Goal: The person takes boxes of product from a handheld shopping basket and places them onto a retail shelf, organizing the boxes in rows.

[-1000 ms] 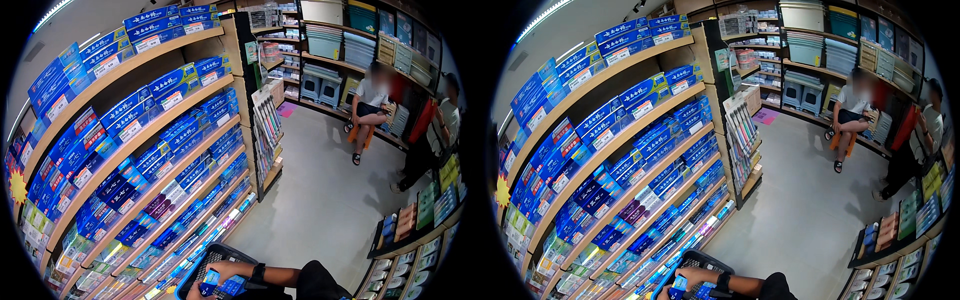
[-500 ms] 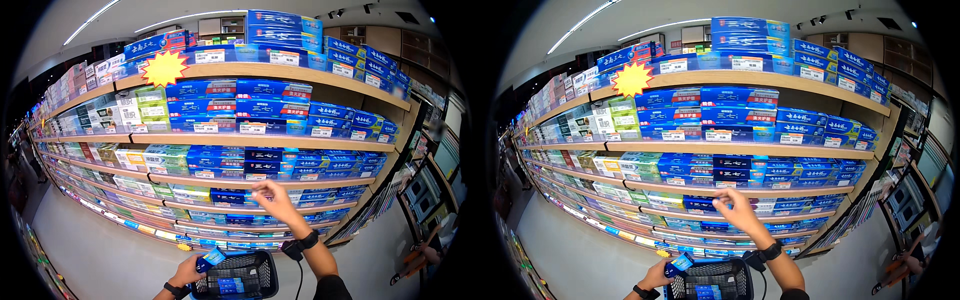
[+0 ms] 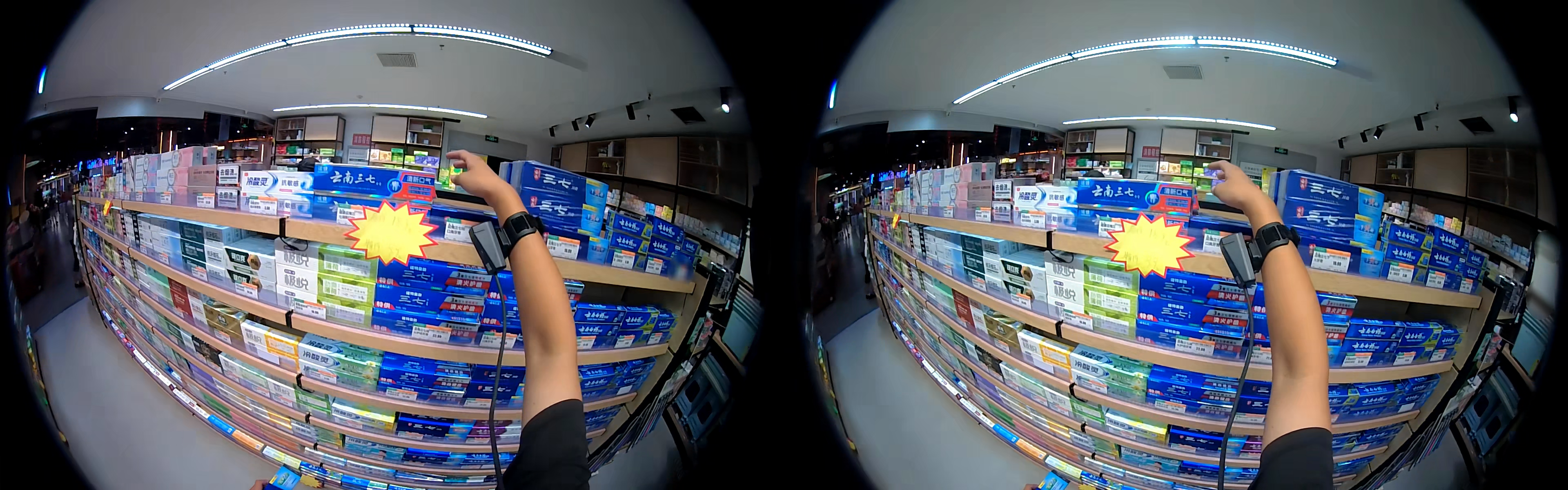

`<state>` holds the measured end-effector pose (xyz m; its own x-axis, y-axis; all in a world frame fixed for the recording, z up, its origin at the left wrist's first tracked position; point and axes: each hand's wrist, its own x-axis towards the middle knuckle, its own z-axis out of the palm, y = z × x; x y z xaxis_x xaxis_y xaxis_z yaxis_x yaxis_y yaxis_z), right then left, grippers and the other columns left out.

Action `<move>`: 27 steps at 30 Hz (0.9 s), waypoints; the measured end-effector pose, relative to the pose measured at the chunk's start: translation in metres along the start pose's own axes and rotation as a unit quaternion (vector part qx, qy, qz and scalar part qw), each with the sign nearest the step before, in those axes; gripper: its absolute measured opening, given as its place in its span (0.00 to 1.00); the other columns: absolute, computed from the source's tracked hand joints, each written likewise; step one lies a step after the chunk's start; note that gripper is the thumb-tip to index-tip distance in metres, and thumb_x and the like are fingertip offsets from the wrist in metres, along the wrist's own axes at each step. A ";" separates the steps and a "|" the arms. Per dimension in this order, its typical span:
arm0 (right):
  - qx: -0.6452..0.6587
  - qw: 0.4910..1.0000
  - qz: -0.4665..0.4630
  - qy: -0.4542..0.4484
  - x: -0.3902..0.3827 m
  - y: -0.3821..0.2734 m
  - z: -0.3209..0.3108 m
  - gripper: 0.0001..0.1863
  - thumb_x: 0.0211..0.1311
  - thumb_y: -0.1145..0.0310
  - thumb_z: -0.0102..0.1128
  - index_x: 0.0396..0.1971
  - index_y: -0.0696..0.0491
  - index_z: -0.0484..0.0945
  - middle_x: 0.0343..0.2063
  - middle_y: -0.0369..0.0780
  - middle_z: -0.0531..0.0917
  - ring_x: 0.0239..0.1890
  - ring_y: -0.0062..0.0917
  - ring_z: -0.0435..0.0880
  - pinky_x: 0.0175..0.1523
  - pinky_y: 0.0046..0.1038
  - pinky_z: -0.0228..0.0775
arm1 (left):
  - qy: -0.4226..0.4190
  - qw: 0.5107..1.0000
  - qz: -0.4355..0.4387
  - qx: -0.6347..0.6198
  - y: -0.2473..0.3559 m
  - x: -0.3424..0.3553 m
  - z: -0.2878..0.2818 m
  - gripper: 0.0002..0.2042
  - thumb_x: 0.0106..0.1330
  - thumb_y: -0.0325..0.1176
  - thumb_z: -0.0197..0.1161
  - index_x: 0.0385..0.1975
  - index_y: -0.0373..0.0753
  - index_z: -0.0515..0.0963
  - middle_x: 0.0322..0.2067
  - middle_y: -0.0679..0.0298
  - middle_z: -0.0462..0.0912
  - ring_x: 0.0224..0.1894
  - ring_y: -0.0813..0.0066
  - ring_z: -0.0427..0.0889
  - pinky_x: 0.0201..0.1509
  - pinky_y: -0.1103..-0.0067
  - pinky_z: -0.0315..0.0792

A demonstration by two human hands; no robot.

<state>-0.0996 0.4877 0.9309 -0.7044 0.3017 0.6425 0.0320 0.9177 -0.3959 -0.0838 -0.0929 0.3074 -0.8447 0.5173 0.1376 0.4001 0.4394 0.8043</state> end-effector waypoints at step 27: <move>0.057 0.988 0.005 -0.145 0.072 0.016 0.035 0.25 0.64 0.66 0.65 0.60 0.53 0.71 0.46 0.45 0.83 0.44 0.28 0.86 0.47 0.28 0.80 | -0.033 0.993 -0.096 -0.053 -0.008 -0.015 -0.012 0.27 0.46 0.26 0.72 0.48 0.35 0.70 0.35 0.55 0.80 0.36 0.65 0.79 0.43 0.69 0.76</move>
<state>-0.1749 0.5154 0.9474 -0.8781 0.2082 0.4308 -0.0293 0.8752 -0.4828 -0.0786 -0.1136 0.3058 -0.8750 0.4803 -0.0607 0.1906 0.4571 0.8687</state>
